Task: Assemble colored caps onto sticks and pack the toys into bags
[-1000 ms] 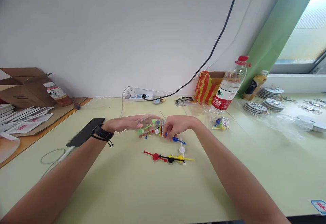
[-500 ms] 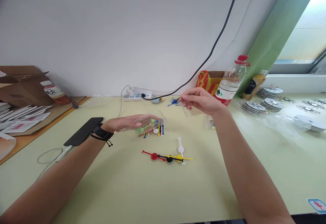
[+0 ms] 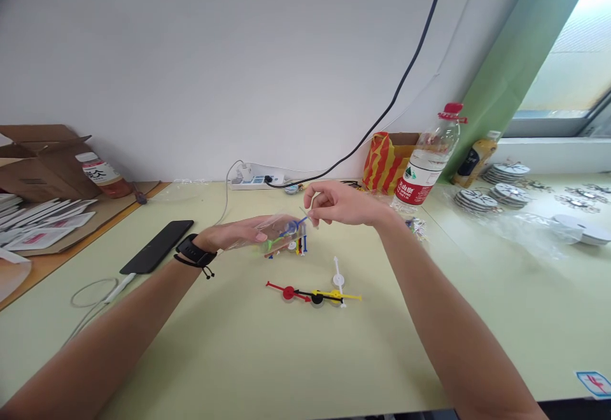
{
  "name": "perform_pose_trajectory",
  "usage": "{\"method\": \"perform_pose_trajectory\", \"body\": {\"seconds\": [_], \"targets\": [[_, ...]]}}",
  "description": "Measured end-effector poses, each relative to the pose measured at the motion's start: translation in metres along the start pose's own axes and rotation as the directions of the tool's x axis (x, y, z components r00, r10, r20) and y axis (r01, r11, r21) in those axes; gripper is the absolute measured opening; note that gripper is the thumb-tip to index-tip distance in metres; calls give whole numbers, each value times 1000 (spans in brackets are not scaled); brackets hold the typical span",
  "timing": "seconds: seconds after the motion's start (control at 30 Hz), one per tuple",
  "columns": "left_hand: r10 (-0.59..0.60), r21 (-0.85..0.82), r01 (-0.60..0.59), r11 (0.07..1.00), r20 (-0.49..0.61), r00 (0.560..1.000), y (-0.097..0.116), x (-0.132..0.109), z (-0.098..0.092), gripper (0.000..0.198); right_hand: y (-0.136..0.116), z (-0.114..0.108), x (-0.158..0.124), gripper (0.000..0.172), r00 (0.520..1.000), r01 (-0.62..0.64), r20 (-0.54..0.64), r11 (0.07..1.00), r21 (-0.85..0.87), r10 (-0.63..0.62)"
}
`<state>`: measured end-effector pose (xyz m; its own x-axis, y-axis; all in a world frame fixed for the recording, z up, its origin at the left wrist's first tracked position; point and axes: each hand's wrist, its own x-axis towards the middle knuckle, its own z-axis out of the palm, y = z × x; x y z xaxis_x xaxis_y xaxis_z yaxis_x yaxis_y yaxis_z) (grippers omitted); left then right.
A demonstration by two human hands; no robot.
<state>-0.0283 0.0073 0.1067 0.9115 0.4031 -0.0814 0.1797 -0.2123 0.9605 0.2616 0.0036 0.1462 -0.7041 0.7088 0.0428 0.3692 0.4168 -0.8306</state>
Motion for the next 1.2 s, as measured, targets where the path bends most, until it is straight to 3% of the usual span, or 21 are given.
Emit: {"method": "perform_pose_trajectory", "body": {"seconds": [0.2,0.37,0.5,0.57,0.63,0.7,0.8,0.9,1.07,1.2], "targets": [[45,-36,-44,998,11,999,-1,8,4,67,-1,21,13,26,997,5,-82,994,-113,-14],[21,19,-21,1000,-23,1000,-4,8,3,61,-1,28,18,32,997,14,-73,987,-162,-26],[-25,22,26,999,-40,999,-3,4,2,67,1,18,16,36,984,42,-170,994,-104,-59],[-47,31,49,998,-60,997,-3,2,1,69,8,6,11,35,979,-33,-203,990,-138,4],[-54,31,57,998,-69,996,-3,0,0,69,21,-7,7,35,982,-162,-126,966,-201,139],[-53,15,54,998,-59,997,-3,0,0,69,39,-15,3,35,954,-269,63,929,-255,294],[-48,-24,48,999,-12,999,-2,2,3,69,64,-14,4,41,816,-361,395,906,-222,422],[-63,-57,64,996,23,998,-2,4,5,68,80,-2,10,49,719,-412,568,904,-117,401],[-35,-101,37,994,21,999,-11,4,1,67,89,6,19,47,708,-400,634,916,-1,310],[-15,-67,17,998,27,1000,-16,3,-2,66,88,-12,8,39,759,-327,610,943,57,227]]}}
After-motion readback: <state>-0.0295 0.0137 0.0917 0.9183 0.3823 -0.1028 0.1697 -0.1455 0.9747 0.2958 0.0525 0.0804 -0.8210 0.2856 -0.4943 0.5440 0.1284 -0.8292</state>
